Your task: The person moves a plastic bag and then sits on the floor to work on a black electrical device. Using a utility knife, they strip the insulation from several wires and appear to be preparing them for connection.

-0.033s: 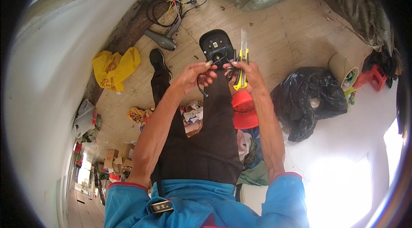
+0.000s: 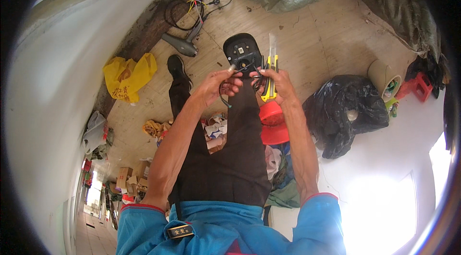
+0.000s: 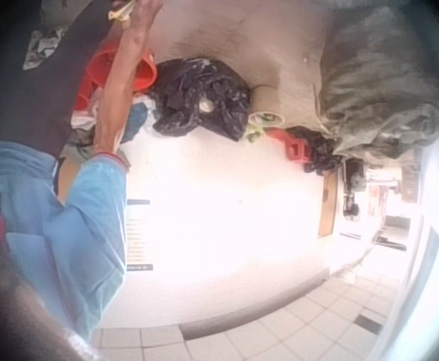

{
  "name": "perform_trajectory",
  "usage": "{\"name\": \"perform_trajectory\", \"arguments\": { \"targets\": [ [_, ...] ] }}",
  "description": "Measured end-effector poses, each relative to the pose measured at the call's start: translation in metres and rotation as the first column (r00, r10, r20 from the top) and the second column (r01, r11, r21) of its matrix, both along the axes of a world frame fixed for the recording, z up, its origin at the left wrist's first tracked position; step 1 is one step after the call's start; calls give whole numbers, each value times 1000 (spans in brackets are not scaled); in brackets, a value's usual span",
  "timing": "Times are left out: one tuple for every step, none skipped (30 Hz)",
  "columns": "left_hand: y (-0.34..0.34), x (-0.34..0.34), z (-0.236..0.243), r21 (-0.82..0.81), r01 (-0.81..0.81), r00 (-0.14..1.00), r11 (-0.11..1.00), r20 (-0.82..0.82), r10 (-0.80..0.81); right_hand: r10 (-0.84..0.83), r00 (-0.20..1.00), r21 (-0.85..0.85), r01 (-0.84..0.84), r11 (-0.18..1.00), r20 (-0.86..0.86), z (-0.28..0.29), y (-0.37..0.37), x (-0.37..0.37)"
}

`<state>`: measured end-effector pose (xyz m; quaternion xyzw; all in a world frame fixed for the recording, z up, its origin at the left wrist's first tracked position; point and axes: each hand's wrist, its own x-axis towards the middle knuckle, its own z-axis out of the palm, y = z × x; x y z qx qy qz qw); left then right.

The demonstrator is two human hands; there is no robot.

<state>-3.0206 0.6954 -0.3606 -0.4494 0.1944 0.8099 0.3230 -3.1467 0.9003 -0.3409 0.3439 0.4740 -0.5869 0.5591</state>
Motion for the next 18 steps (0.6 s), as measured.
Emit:
{"name": "perform_trajectory", "arguments": {
  "targets": [
    [0, 1, -1, -13, -39, 999, 999, 18, 39, 2, 1000, -12, -2, 1000, -3, 2, 0, -1],
    [-1, 2, -2, -31, -71, 996, 997, 49, 73, 9, 1000, -8, -9, 1000, 3, 3, -1, -1],
    [-1, 4, -3, -49, -104, 991, 993, 80, 107, 6, 1000, -17, -5, 1000, 3, 5, -1, -1],
    [-2, 5, -4, -71, -108, 992, 992, 61, 112, -2, 1000, -34, 2, 999, 8, 6, -1, -1],
    [-3, 6, -5, -94, -113, 992, 989, 42, 117, 10, 1000, -29, -10, 1000, 0, 6, -1, -1],
    [-3, 7, -6, -117, -120, 992, 986, 19, 123, 19, 1000, -33, -19, 999, -4, 7, -1, -1],
    [-3, 8, -6, -104, -136, 991, 985, -29, 134, 27, 1000, -37, -27, 999, -9, 7, -1, -1],
    [-2, 7, -7, -90, -153, 986, 984, -78, 146, 28, 1000, -43, -28, 999, -8, 7, 0, -2],
    [-2, 6, -8, -89, -162, 982, 983, -113, 151, 29, 1000, -48, -29, 998, -6, 8, 0, -2],
    [0, 4, -10, -123, -116, 984, 986, -147, 97, 30, 1000, -50, -30, 998, 2, 8, 1, -3],
    [1, 1, -12, -171, -64, 986, 983, -164, 36, 32, 999, -62, -31, 998, 12, 9, 2, -3],
    [3, -3, -13, -228, 13, 987, 973, -152, -49, 34, 999, -74, -32, 997, 26, 10, 3, -5],
    [4, -6, -15, -219, -4, 983, 976, -179, -37, 33, 999, -64, -31, 997, 35, 10, 3, -5],
    [5, -10, -16, -217, 8, 983, 976, -179, -48, 30, 998, -97, -25, 995, 54, 11, 4, -6],
    [6, -12, -16, -218, 6, 980, 976, -190, -49, 22, 997, -107, -14, 994, 70, 12, 5, -6],
    [7, -14, -16, -150, -33, 987, 988, -162, 9, 11, 996, -133, 2, 991, 92, 12, 6, -6],
    [9, -15, -15, -86, -89, 987, 992, -141, 76, 19, 996, -131, -8, 991, 87, 12, 6, -6],
    [10, -14, -13, -22, -145, 983, 989, -114, 141, 26, 996, -145, -12, 989, 89, 12, 6, -5]
  ]
}}
